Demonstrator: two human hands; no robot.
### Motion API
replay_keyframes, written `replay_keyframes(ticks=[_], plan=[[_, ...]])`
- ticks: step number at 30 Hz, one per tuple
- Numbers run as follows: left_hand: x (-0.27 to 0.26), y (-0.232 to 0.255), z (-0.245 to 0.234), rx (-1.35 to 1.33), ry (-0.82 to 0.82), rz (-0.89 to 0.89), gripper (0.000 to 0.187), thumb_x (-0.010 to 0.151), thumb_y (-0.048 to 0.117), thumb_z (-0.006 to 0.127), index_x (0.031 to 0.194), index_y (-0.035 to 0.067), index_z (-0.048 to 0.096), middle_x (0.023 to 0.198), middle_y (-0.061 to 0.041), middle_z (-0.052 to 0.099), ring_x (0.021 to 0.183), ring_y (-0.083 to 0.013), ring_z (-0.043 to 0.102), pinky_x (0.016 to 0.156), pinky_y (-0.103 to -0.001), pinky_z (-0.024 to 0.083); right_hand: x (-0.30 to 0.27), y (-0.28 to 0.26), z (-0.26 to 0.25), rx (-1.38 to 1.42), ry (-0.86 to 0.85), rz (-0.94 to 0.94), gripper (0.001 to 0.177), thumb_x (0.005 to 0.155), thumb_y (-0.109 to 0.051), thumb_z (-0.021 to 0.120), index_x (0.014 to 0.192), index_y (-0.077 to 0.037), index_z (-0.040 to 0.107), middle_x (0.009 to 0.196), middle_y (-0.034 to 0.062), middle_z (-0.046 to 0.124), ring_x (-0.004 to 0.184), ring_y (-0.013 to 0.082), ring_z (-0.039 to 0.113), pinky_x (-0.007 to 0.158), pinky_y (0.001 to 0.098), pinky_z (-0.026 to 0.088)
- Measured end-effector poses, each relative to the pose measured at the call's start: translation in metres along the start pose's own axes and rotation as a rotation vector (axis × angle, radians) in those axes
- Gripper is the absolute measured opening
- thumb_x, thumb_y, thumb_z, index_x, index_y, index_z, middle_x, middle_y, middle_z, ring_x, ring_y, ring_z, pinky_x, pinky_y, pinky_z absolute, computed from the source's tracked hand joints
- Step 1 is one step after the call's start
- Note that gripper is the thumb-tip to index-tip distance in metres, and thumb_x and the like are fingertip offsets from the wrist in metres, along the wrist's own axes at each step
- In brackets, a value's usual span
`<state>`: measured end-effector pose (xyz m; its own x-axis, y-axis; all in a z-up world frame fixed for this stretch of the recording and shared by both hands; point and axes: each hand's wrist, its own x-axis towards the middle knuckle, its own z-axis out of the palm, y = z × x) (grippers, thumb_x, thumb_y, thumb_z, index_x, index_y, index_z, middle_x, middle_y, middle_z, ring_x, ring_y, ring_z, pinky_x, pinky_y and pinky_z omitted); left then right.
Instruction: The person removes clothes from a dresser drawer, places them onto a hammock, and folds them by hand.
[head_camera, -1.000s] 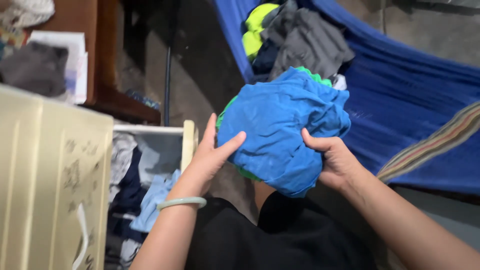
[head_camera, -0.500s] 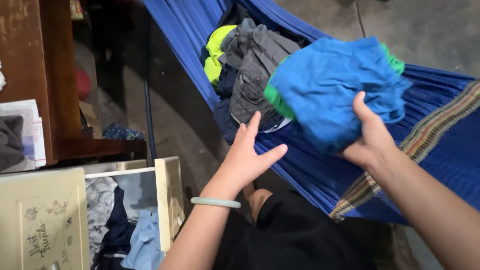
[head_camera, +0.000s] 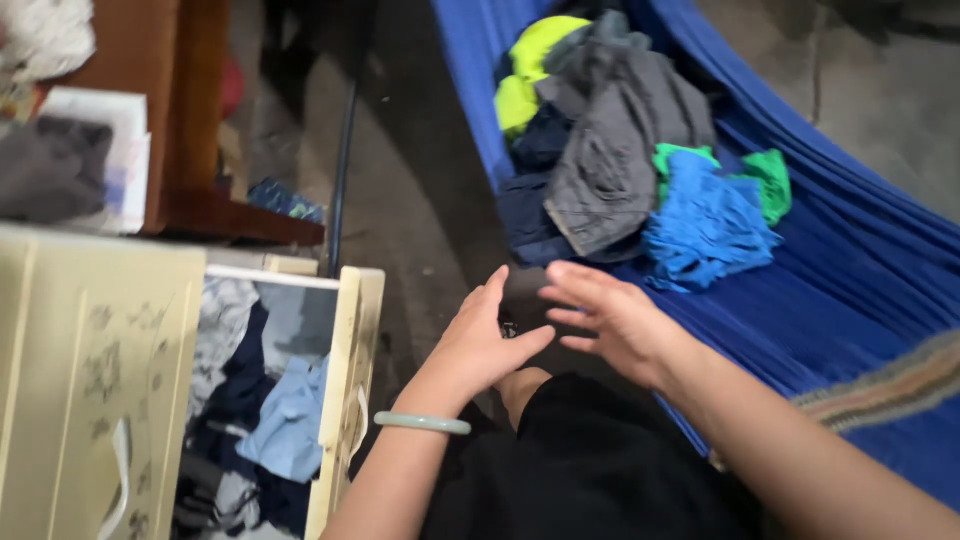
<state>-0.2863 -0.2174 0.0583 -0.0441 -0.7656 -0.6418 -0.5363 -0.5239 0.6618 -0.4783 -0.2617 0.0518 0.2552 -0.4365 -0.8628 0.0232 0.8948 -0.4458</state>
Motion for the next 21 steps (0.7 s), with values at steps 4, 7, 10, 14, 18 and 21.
replay_keyframes(ticks=[4, 7, 10, 14, 18, 21], plan=[[-0.015, -0.035, -0.006, -0.02, 0.097, -0.021, 0.105, 0.072, 0.043, 0.082, 0.157, 0.007, 0.031, 0.154, -0.021, 0.044, 0.145, -0.0318, 0.042, 0.116, -0.037, 0.039, -0.013, -0.007, 0.048, -0.148, -0.202, 0.015, 0.067, 0.083, -0.04, 0.07, 0.143, -0.014, 0.056, 0.126, 0.0024, 0.071, 0.11, 0.0149, 0.065, 0.096, 0.0383, 0.05], [-0.032, -0.058, -0.008, -0.086, 0.128, -0.111, 0.104, 0.072, 0.038, 0.082, 0.157, 0.008, 0.03, 0.157, -0.02, 0.039, 0.147, -0.0312, 0.04, 0.116, -0.038, 0.038, -0.018, -0.003, 0.077, -0.234, -0.267, 0.052, 0.063, 0.086, -0.037, 0.069, 0.143, -0.014, 0.056, 0.122, 0.0016, 0.072, 0.099, 0.0123, 0.066, 0.093, 0.0355, 0.051], [-0.051, -0.078, -0.01, -0.126, 0.147, -0.197, 0.103, 0.073, 0.035, 0.082, 0.158, 0.01, 0.029, 0.159, -0.019, 0.037, 0.147, -0.0307, 0.039, 0.116, -0.038, 0.038, -0.02, 0.007, 0.095, -0.287, -0.331, 0.063, 0.061, 0.088, -0.034, 0.069, 0.144, -0.013, 0.056, 0.12, 0.0009, 0.073, 0.093, 0.0089, 0.065, 0.092, 0.0348, 0.051], [-0.077, -0.102, -0.012, -0.204, 0.194, -0.244, 0.103, 0.073, 0.034, 0.082, 0.158, 0.011, 0.028, 0.159, -0.019, 0.038, 0.147, -0.0307, 0.041, 0.116, -0.038, 0.039, -0.021, 0.025, 0.116, -0.347, -0.406, 0.075, 0.059, 0.089, -0.031, 0.067, 0.144, -0.012, 0.055, 0.122, 0.0008, 0.074, 0.094, 0.0076, 0.066, 0.094, 0.0346, 0.052], [-0.105, -0.126, -0.015, -0.249, 0.185, -0.332, 0.104, 0.075, 0.038, 0.081, 0.16, 0.016, 0.025, 0.158, -0.018, 0.039, 0.145, -0.0316, 0.043, 0.116, -0.04, 0.039, -0.024, 0.044, 0.142, -0.421, -0.455, 0.094, 0.059, 0.088, -0.03, 0.067, 0.144, -0.012, 0.055, 0.121, 0.0004, 0.072, 0.095, 0.0088, 0.066, 0.094, 0.0354, 0.053], [-0.123, -0.146, -0.02, -0.264, 0.207, -0.364, 0.103, 0.077, 0.04, 0.081, 0.16, 0.017, 0.026, 0.157, -0.019, 0.042, 0.146, -0.032, 0.042, 0.117, -0.042, 0.036, -0.027, 0.057, 0.165, -0.45, -0.495, 0.086, 0.06, 0.088, -0.029, 0.069, 0.143, -0.011, 0.055, 0.121, 0.0011, 0.071, 0.095, 0.0106, 0.066, 0.093, 0.0354, 0.053]])
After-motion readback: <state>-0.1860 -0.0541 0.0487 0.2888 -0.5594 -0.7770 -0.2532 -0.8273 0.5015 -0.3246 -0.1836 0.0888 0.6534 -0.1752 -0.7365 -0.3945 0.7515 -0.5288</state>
